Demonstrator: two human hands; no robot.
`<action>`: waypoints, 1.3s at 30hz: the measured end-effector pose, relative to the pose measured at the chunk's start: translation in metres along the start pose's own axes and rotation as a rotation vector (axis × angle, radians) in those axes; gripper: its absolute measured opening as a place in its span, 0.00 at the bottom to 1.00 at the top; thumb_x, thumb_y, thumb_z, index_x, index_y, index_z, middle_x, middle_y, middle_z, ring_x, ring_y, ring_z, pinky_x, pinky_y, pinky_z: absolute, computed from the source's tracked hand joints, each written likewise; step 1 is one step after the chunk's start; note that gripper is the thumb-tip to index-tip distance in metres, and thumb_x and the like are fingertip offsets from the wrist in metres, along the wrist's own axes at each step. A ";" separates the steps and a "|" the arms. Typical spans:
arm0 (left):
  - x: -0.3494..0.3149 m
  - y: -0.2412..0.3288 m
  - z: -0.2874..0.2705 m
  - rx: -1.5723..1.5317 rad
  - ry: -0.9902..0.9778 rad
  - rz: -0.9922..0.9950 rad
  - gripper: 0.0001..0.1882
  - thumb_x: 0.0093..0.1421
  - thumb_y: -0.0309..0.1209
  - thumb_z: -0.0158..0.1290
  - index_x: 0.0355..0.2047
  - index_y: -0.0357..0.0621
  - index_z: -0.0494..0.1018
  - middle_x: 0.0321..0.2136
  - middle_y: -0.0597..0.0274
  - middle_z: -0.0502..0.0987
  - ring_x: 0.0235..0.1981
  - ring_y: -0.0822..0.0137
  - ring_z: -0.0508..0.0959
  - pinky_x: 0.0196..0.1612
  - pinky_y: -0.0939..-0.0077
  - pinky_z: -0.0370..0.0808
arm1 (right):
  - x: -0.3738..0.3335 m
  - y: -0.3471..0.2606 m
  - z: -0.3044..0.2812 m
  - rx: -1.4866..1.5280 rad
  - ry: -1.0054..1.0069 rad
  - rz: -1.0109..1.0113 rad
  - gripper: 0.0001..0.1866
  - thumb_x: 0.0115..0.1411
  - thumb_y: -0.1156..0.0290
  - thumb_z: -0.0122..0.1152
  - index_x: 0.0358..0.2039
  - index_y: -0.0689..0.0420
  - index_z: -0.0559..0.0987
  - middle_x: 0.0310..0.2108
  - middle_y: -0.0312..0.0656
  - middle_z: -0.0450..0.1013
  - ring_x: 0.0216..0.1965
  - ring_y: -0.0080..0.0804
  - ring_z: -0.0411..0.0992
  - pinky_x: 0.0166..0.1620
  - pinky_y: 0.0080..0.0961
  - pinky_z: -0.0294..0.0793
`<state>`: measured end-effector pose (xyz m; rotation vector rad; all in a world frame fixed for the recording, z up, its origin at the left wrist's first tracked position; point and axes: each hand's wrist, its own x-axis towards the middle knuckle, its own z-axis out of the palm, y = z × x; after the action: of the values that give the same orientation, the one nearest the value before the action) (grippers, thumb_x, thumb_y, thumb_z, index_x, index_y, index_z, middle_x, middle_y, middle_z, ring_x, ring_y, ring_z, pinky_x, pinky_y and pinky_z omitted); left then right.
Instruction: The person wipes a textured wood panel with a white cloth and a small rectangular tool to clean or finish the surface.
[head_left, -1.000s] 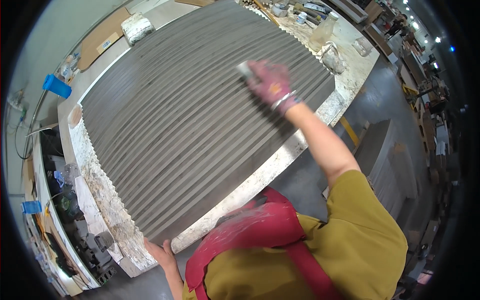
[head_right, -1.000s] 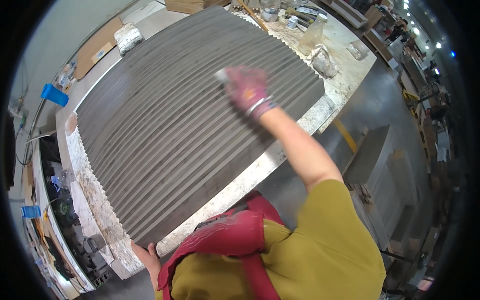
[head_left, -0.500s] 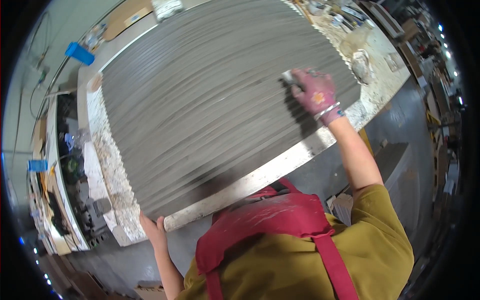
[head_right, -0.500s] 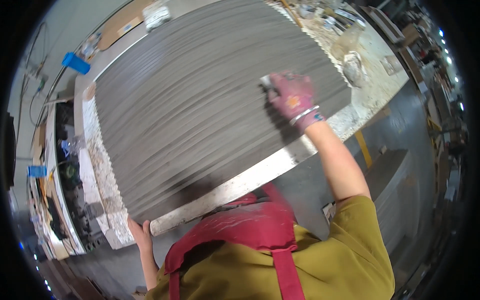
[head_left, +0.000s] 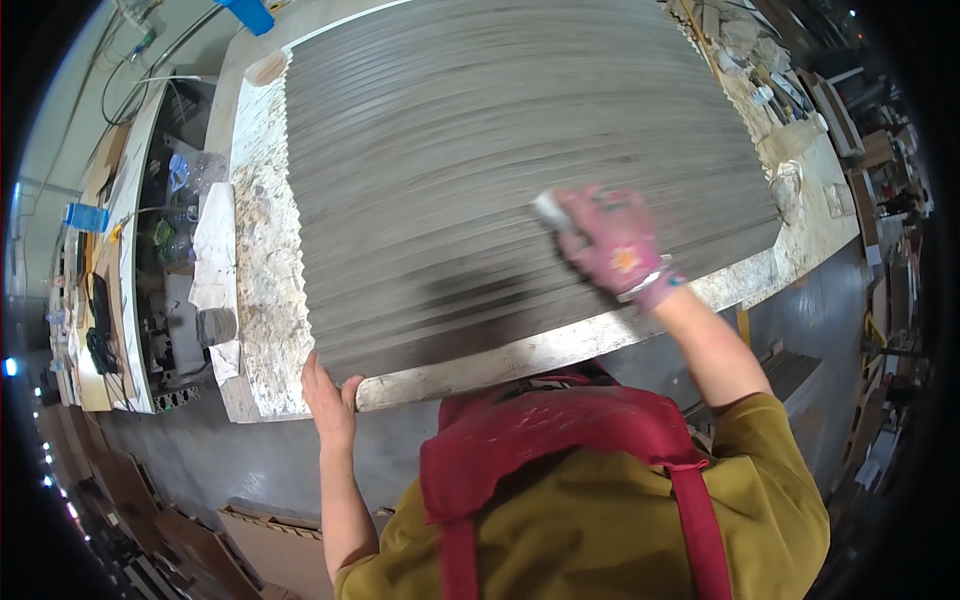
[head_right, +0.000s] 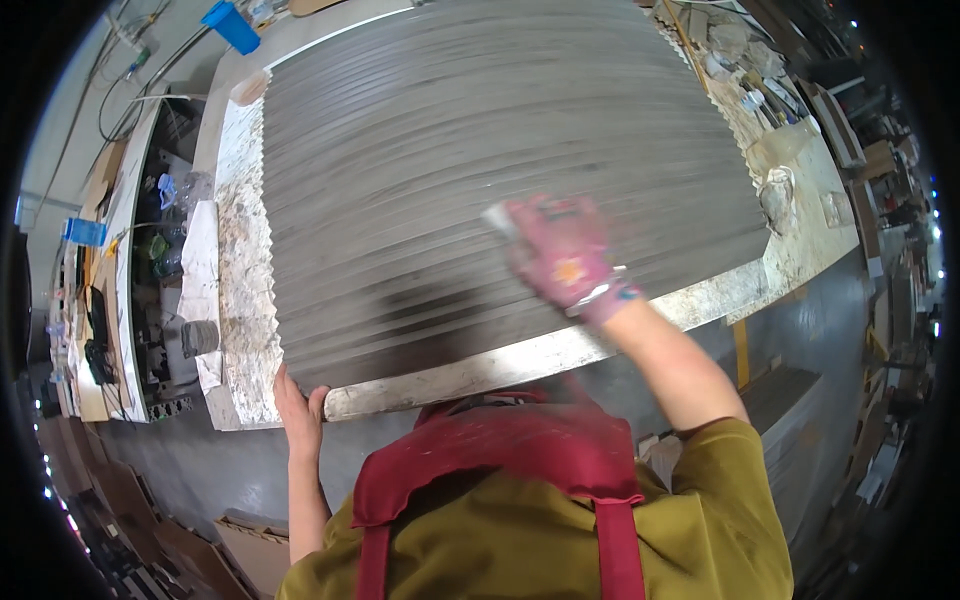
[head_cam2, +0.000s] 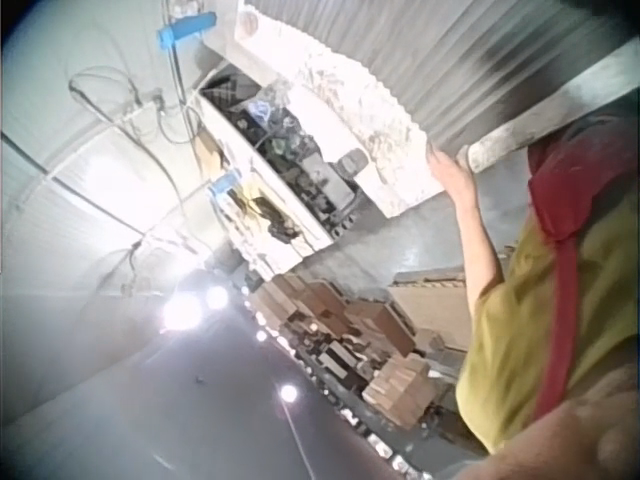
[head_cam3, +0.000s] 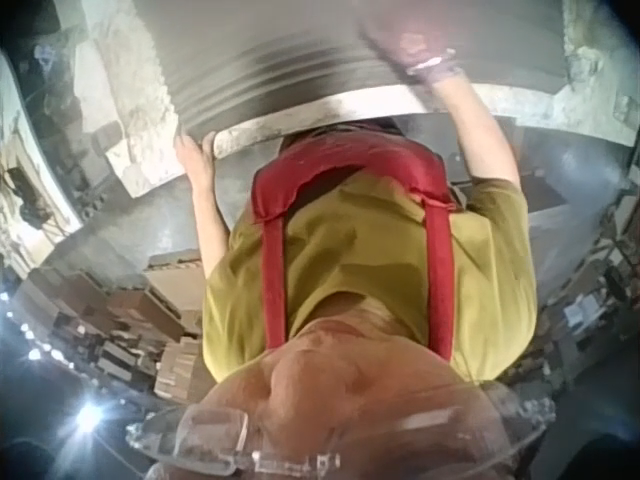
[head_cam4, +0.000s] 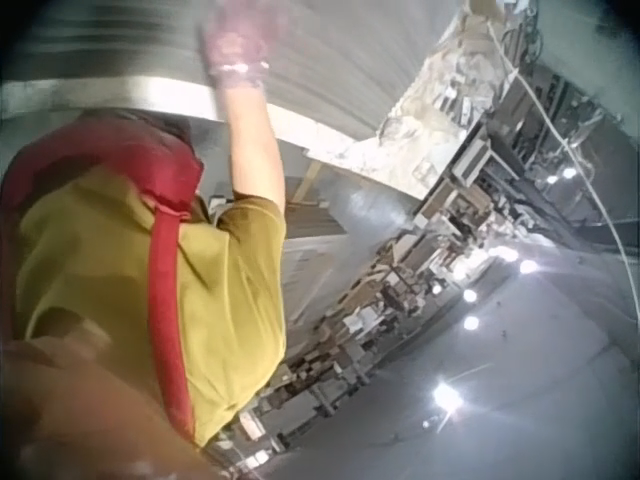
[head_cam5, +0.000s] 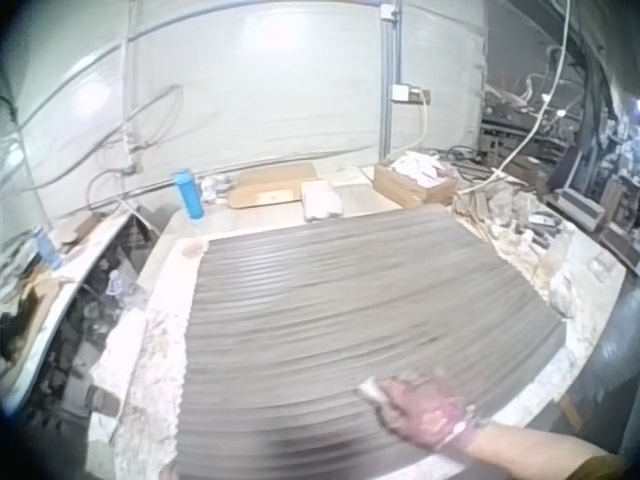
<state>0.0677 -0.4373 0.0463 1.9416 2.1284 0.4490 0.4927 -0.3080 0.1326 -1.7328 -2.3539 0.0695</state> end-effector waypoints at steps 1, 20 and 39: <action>0.002 0.001 0.000 -0.001 0.004 -0.007 0.38 0.49 0.33 0.63 0.56 0.27 0.59 0.57 0.38 0.62 0.58 0.41 0.61 0.59 0.55 0.59 | 0.009 -0.028 0.007 0.060 0.000 -0.057 0.24 0.56 0.62 0.56 0.53 0.50 0.70 0.44 0.49 0.74 0.45 0.45 0.72 0.54 0.42 0.63; 0.024 0.136 0.024 -0.451 -0.411 0.539 0.04 0.56 0.25 0.53 0.32 0.41 0.75 0.30 0.55 0.77 0.33 0.52 0.77 0.36 0.64 0.73 | 0.031 -0.066 0.041 0.319 -0.060 -0.090 0.22 0.53 0.60 0.55 0.49 0.53 0.72 0.37 0.45 0.74 0.37 0.45 0.73 0.47 0.42 0.66; 0.017 0.165 0.027 -0.430 -0.416 0.109 0.05 0.58 0.19 0.47 0.29 0.35 0.74 0.21 0.54 0.78 0.23 0.62 0.78 0.30 0.73 0.74 | -0.063 0.231 -0.051 -0.109 -0.047 0.527 0.18 0.56 0.59 0.52 0.46 0.50 0.75 0.42 0.46 0.75 0.44 0.44 0.74 0.48 0.47 0.68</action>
<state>0.2282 -0.4054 0.0830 1.7243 1.5288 0.4328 0.7377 -0.3022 0.1343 -2.3824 -1.8946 0.0656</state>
